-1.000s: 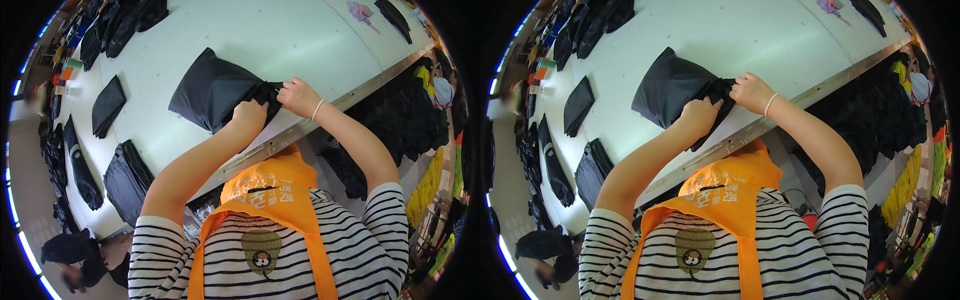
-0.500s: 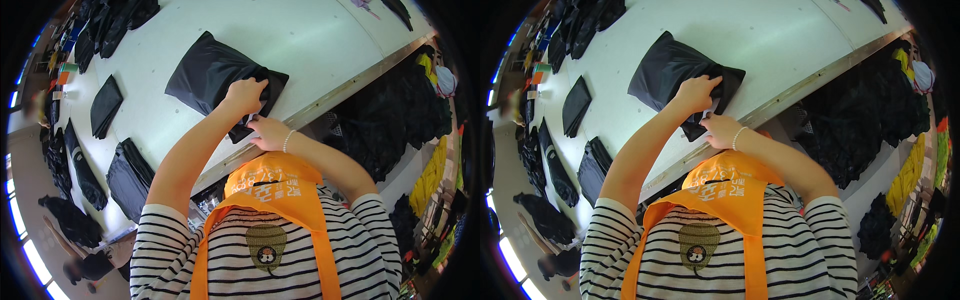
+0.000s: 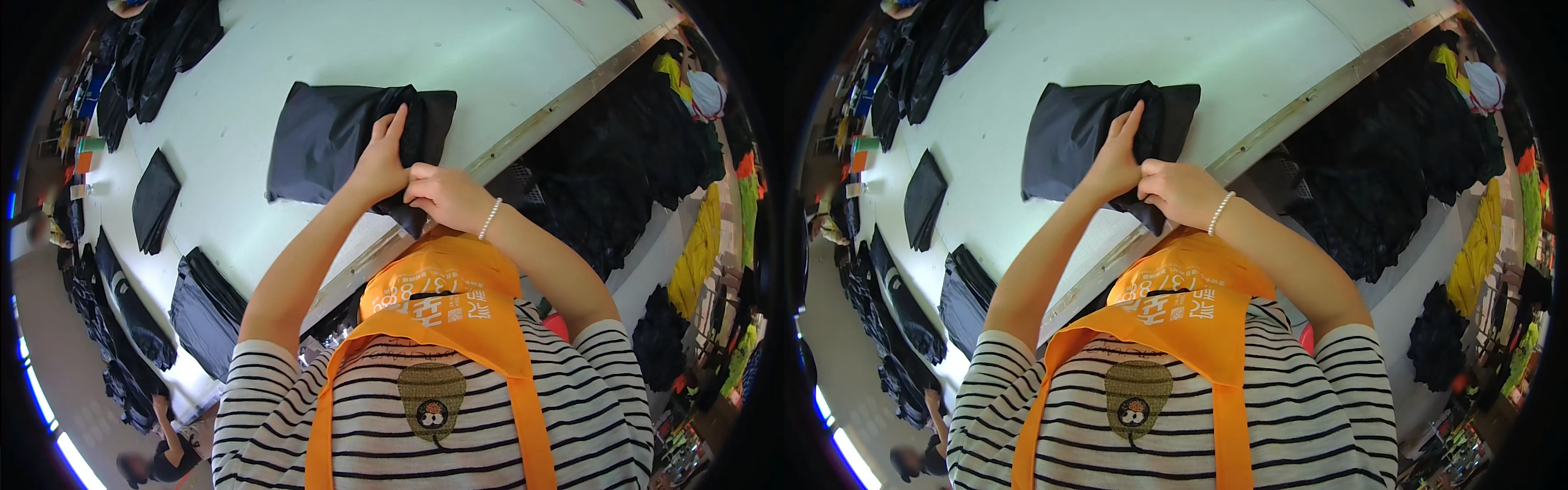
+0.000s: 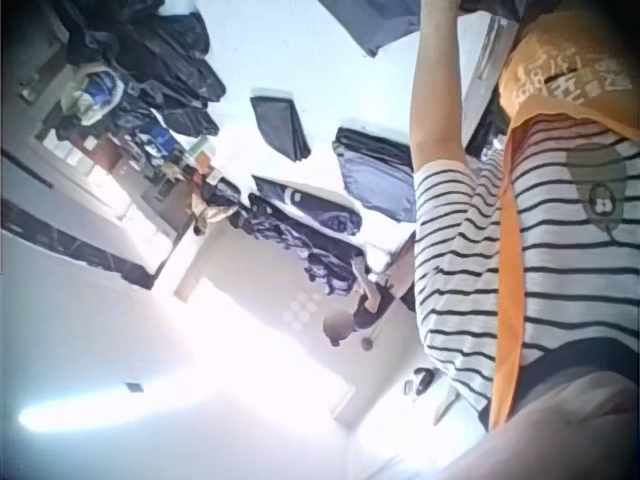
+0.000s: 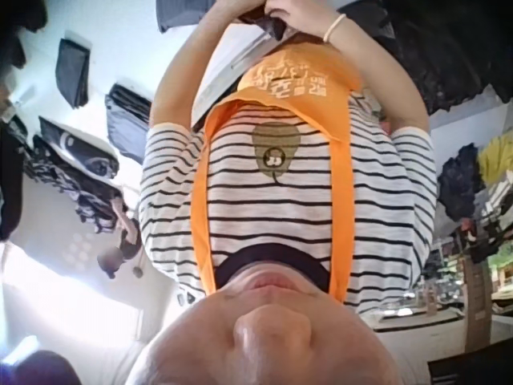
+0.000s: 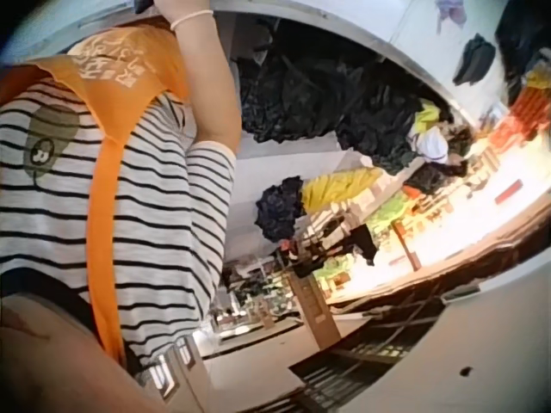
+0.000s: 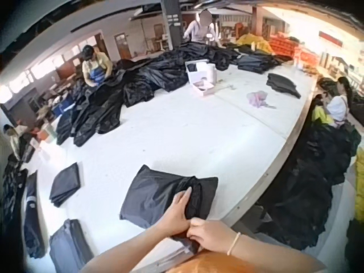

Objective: The person folds black plastic bags on a table, smoothing and aligning them into neat stacks. The person then handles a black garment, smoothing it out and using a small tool to snip threads or tags before folding it.

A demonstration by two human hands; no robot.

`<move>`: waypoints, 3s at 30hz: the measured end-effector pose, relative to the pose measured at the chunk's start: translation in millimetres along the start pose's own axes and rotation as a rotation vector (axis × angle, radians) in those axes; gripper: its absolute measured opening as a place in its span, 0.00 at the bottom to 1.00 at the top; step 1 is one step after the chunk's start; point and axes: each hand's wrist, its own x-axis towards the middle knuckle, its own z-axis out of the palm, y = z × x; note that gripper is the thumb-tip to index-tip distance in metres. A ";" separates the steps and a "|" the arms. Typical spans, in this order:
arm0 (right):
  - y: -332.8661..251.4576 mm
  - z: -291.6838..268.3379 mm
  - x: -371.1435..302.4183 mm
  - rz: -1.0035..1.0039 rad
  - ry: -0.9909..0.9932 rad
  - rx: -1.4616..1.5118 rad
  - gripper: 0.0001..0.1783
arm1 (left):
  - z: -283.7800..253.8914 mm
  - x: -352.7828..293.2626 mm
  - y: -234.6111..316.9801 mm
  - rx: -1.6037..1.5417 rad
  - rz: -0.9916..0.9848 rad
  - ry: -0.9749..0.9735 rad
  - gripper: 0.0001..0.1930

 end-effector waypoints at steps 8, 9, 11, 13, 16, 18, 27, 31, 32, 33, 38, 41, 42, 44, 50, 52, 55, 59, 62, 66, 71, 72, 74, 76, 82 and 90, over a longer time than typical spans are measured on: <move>26.5 -10.9 -30.0 -0.001 -0.046 -0.071 0.02 | 43.9 7.0 23.1 0.115 -0.014 -0.036 0.25; 36.4 -9.0 -35.4 -0.007 -0.072 -0.097 0.02 | 52.9 8.2 23.3 0.169 -0.013 -0.122 0.25; 40.4 -15.2 -46.6 0.021 0.013 -0.007 0.03 | 50.9 12.6 28.4 0.002 -0.028 -0.196 0.19; 40.2 -19.5 -52.0 0.131 0.068 0.057 0.03 | 24.6 30.4 25.7 -0.341 -0.069 -0.310 0.17; 47.3 -24.0 -57.4 0.406 0.150 0.036 0.06 | -2.6 64.8 23.0 -0.054 0.126 -0.007 0.15; 44.6 -17.3 -38.0 0.423 0.431 -0.033 0.12 | 6.9 71.1 -3.5 0.153 0.235 0.019 0.19; 114.8 -28.1 25.9 0.535 0.568 -0.362 0.07 | 32.4 75.1 0.4 0.608 0.340 -0.158 0.21; 113.4 -34.6 52.4 0.432 0.580 -0.405 0.07 | 33.3 88.1 -4.9 0.629 0.349 -0.254 0.19; 100.1 -36.3 58.4 0.403 0.590 -0.379 0.08 | 37.5 88.6 -10.6 0.637 0.319 -0.251 0.19; 93.7 -36.7 62.8 0.374 0.600 -0.353 0.08 | 42.2 90.8 -14.8 0.686 0.299 -0.221 0.19; 106.9 -41.3 53.1 0.356 0.559 -0.283 0.08 | 54.8 95.0 -19.5 0.757 0.141 -0.101 0.20; 86.9 -53.8 25.8 0.515 0.559 -0.346 0.09 | 48.9 106.4 -21.2 0.702 -0.035 -0.074 0.21; 84.3 -55.8 14.0 0.574 0.519 -0.301 0.08 | 45.2 108.0 -26.5 0.642 -0.068 -0.051 0.20; 84.0 -58.1 -6.1 0.699 0.451 -0.203 0.08 | 28.9 110.3 -19.0 0.471 -0.045 0.033 0.18; 89.4 -49.7 -9.3 0.599 0.610 -0.018 0.08 | 38.2 76.8 34.4 0.143 0.329 -0.094 0.22; 90.6 -48.5 -9.6 0.630 0.617 0.015 0.07 | 52.8 72.1 29.1 0.190 0.299 -0.084 0.24; 94.9 -39.9 -11.9 0.516 0.667 -0.109 0.07 | 71.5 68.2 31.2 0.470 0.259 -0.056 0.23; 93.8 -43.9 -5.0 0.412 0.557 -0.312 0.07 | 108.5 78.9 36.0 0.960 0.141 -0.133 0.20; 85.1 -55.2 -8.3 0.446 0.398 -0.344 0.06 | 101.2 78.8 32.4 0.549 0.097 -0.170 0.18; 89.9 -48.2 -14.4 0.409 0.466 -0.386 0.06 | 33.9 86.7 16.0 -0.058 0.125 -0.016 0.15; 104.8 -39.8 25.2 0.334 0.668 -0.457 0.05 | 22.8 83.9 -8.6 0.759 0.118 -0.093 0.29; 108.7 -39.9 32.5 0.341 0.669 -0.476 0.05 | 30.8 81.1 -12.4 0.778 0.111 -0.097 0.29; 104.6 -45.3 45.5 0.377 0.531 -0.513 0.05 | 41.6 77.5 -18.7 0.803 0.085 -0.120 0.28; 100.3 -43.0 61.8 0.249 0.516 -0.577 0.04 | 44.6 75.2 -25.2 0.800 0.069 -0.129 0.27; 99.6 -29.7 77.4 0.093 0.219 -0.704 0.02 | 34.2 79.4 -34.9 0.627 0.024 -0.267 0.25; 123.0 -37.8 94.6 0.148 0.219 -0.406 0.05 | 29.0 111.5 -71.0 0.432 -0.112 -0.097 0.27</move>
